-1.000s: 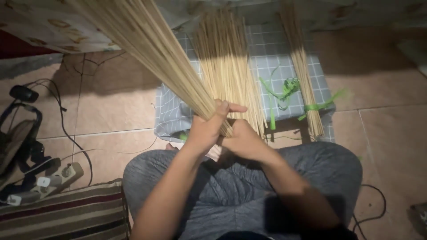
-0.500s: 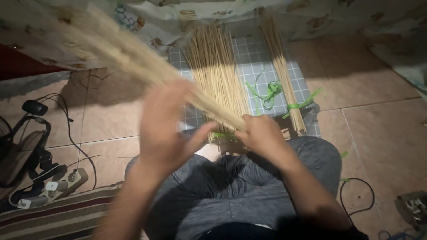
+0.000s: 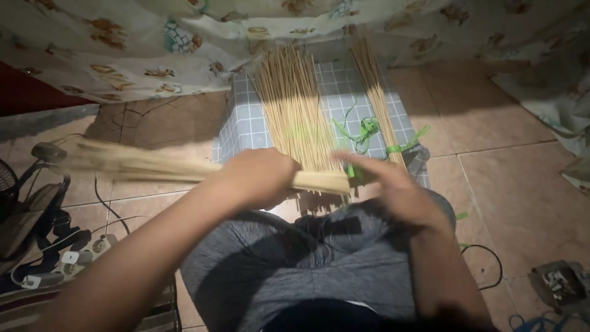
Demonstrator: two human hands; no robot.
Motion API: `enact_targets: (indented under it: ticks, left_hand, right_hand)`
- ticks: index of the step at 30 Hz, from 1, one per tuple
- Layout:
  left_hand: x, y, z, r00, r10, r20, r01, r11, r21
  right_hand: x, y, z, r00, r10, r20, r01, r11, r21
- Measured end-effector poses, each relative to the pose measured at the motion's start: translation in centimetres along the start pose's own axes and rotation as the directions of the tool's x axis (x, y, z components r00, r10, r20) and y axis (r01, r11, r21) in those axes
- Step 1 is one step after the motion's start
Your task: Bundling thin wooden sticks together using green plastic ties by hand.
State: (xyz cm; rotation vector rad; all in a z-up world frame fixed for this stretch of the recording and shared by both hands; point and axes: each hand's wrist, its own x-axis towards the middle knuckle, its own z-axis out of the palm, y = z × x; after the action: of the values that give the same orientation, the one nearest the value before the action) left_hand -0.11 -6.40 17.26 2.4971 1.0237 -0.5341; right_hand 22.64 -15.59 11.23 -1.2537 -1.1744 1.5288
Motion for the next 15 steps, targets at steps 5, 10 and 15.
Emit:
enact_targets:
  ticks: [5, 10, 15]
  left_hand:
    - [-3.3, 3.0, -1.7, 0.985, 0.010, -0.172, -0.059, 0.956, -0.286]
    - [-2.0, 2.8, 0.8, 0.929, 0.000, -0.370, -0.152, 0.912, -0.381]
    - [-2.5, 2.6, 1.0, 0.960, 0.064, -0.272, -0.151, 0.938, -0.312]
  right_hand:
    - [0.4, 1.8, 3.2, 0.887, -0.453, 0.092, 0.446, 0.891, 0.088]
    - [1.4, 3.7, 3.5, 0.859, -0.485, 0.164, 0.308, 0.745, 0.592]
    - [1.8, 2.7, 0.7, 0.913, -0.405, -0.037, 0.390, 0.847, 0.362]
